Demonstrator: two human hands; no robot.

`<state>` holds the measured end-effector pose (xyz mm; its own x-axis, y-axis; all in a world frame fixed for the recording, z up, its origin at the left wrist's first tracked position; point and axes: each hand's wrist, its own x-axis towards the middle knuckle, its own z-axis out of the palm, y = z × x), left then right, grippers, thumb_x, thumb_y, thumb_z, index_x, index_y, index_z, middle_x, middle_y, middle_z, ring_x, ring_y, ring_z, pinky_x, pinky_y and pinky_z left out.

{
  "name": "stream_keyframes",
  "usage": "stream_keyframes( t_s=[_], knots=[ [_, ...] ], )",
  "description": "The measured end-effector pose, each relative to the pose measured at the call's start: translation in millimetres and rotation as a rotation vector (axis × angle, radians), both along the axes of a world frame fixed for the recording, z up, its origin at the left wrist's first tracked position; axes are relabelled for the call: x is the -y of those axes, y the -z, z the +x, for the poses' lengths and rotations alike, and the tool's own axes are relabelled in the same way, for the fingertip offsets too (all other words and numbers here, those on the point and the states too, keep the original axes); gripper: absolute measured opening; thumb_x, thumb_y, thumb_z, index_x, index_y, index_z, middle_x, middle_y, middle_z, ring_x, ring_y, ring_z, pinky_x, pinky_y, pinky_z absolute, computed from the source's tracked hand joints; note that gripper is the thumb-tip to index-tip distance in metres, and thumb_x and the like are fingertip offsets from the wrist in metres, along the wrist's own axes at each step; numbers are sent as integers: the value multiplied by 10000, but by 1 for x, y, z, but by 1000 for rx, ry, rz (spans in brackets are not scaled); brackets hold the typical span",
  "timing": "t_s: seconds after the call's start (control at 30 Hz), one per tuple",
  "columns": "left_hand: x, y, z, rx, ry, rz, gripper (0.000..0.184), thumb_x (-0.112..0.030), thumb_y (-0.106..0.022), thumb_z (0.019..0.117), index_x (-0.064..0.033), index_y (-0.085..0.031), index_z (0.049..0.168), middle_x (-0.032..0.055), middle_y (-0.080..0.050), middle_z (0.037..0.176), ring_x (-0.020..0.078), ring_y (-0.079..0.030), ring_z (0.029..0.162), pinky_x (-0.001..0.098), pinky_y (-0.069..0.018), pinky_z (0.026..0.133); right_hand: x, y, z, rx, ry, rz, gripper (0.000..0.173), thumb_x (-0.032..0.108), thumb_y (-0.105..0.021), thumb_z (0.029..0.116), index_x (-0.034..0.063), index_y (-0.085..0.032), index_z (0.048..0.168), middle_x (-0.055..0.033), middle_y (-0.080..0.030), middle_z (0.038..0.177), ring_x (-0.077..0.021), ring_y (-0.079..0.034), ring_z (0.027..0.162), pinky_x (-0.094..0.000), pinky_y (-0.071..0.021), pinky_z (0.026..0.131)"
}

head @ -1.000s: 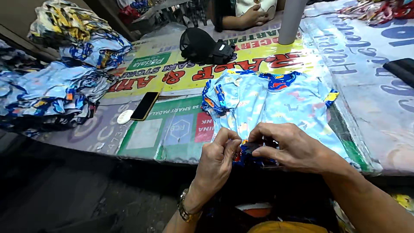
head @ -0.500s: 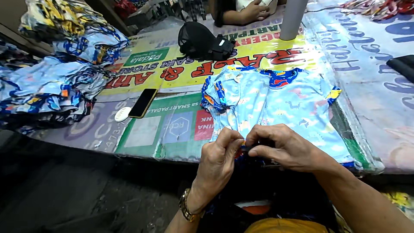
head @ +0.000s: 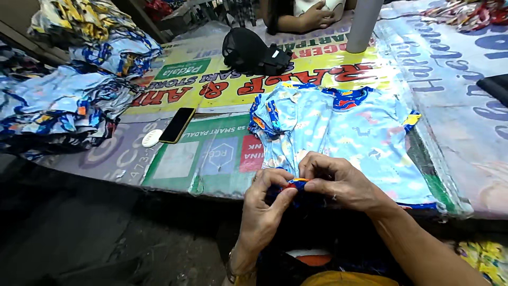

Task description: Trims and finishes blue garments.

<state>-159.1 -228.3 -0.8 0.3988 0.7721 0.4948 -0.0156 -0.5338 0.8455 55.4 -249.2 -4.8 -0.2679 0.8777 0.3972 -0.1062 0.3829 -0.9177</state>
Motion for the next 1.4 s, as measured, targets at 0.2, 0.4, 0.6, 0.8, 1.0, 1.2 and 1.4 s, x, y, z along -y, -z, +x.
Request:
stream_keyframes(
  t_s=[0.2, 0.4, 0.6, 0.8, 1.0, 1.2, 1.4],
  knots=[
    [-7, 5, 19, 370, 65, -263, 30, -99, -611, 1014, -107, -604, 1043, -19, -679, 931, 62, -681, 857, 257, -594, 828, 1, -4, -3, -267, -12, -268, 55, 182, -685, 964, 140, -661, 988, 87, -590, 720, 47, -500, 573, -110, -412, 515],
    [-13, 17, 34, 347, -54, -197, 37, -82, -541, 1047, -100, -573, 1046, -11, -666, 908, 70, -677, 824, 261, -600, 791, -2, -6, -5, -75, 257, -156, 83, 87, -664, 955, 86, -702, 882, 47, -666, 735, 0, -607, 649, -160, -513, 601],
    [-15, 21, 33, 345, -96, -218, 41, -84, -533, 1051, -97, -565, 1029, -20, -652, 885, 55, -662, 805, 246, -591, 769, 14, -2, 27, -124, 597, 39, 121, 229, -620, 1015, 200, -650, 902, 107, -553, 665, 24, -469, 522, -143, -420, 493],
    [-14, 25, 35, 352, -64, -180, 43, -101, -557, 1043, -105, -595, 1024, -36, -663, 928, 44, -666, 867, 238, -584, 818, 30, -12, 15, 175, 219, 281, 343, 306, -583, 1056, 19, -658, 885, 4, -608, 762, 38, -559, 708, -109, -460, 635],
    [-12, 28, 35, 361, -7, -119, 59, -94, -581, 1030, -116, -633, 1011, -52, -672, 939, 30, -660, 877, 222, -574, 830, -3, -4, -24, 258, 391, 147, 152, 187, -683, 980, 47, -720, 1023, 0, -689, 892, 2, -625, 749, -139, -533, 680],
    [-12, 29, 33, 356, -48, -138, 52, -87, -565, 1038, -106, -604, 1009, -37, -667, 919, 47, -668, 841, 242, -588, 798, -5, -4, -14, 163, 460, 47, 96, 106, -622, 994, 80, -653, 907, 47, -630, 700, 14, -580, 595, -127, -488, 552],
    [-12, 28, 33, 346, -63, -149, 41, -81, -577, 1030, -103, -597, 1001, -42, -660, 895, 39, -664, 818, 232, -588, 776, 9, -12, -6, 45, 316, 105, 216, 188, -577, 1036, 110, -618, 839, 113, -520, 663, 87, -442, 563, -77, -370, 521]
  ],
)
